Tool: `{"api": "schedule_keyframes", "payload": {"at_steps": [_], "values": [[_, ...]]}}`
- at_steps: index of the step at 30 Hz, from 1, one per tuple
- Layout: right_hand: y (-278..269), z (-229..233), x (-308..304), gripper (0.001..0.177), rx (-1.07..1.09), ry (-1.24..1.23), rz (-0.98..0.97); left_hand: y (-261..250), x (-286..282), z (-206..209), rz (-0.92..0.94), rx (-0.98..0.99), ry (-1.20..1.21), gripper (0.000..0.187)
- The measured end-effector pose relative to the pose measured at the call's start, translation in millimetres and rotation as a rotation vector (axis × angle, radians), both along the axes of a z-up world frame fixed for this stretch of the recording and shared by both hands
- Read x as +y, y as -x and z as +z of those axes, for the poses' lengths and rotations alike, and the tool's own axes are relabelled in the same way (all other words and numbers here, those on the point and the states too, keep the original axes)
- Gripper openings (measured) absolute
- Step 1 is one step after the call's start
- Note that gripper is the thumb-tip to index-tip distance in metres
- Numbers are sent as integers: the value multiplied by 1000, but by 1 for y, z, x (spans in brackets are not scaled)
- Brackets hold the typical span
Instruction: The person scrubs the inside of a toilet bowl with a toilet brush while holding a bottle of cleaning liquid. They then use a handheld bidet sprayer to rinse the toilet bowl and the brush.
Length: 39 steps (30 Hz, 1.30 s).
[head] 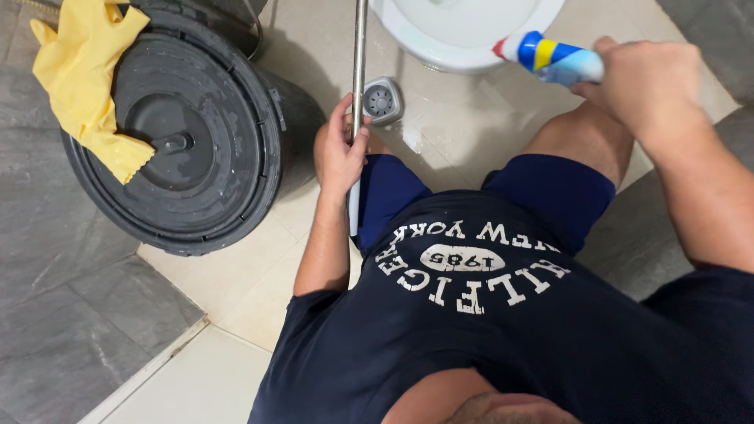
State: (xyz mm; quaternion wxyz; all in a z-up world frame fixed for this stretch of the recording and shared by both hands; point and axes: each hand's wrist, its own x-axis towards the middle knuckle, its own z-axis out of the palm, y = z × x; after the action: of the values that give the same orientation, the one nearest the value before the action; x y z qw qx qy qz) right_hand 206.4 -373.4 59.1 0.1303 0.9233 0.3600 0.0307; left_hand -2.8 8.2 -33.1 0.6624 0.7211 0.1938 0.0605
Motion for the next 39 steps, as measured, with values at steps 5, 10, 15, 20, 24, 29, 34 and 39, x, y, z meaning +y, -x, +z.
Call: {"api": "schedule_keyframes", "payload": {"at_steps": [5,10,15,20,24,29,34,39], "values": [[6,6,-44,44,-114,72,-67,10,2,3,-85,140,-191,57],[13,-30,-41,51,73,-130,-106,48,-1,-2,-95,-48,-843,44],[13,-61,-18,51,215,-537,-203,49,-73,-2,-277,158,-716,52],[24,-66,-3,45,367,-968,-265,37,-64,-6,-212,214,-799,52],[37,-58,4,47,435,-987,-456,75,-67,2,-193,191,-772,55],[30,-79,-2,54,377,-959,-543,95,-62,7,-79,131,-723,54],[2,-154,-12,72,617,-1566,-228,99,23,84,-509,411,-1312,52],[0,-187,-26,72,648,-1660,-160,-6,14,104,-759,136,-1616,58]]}}
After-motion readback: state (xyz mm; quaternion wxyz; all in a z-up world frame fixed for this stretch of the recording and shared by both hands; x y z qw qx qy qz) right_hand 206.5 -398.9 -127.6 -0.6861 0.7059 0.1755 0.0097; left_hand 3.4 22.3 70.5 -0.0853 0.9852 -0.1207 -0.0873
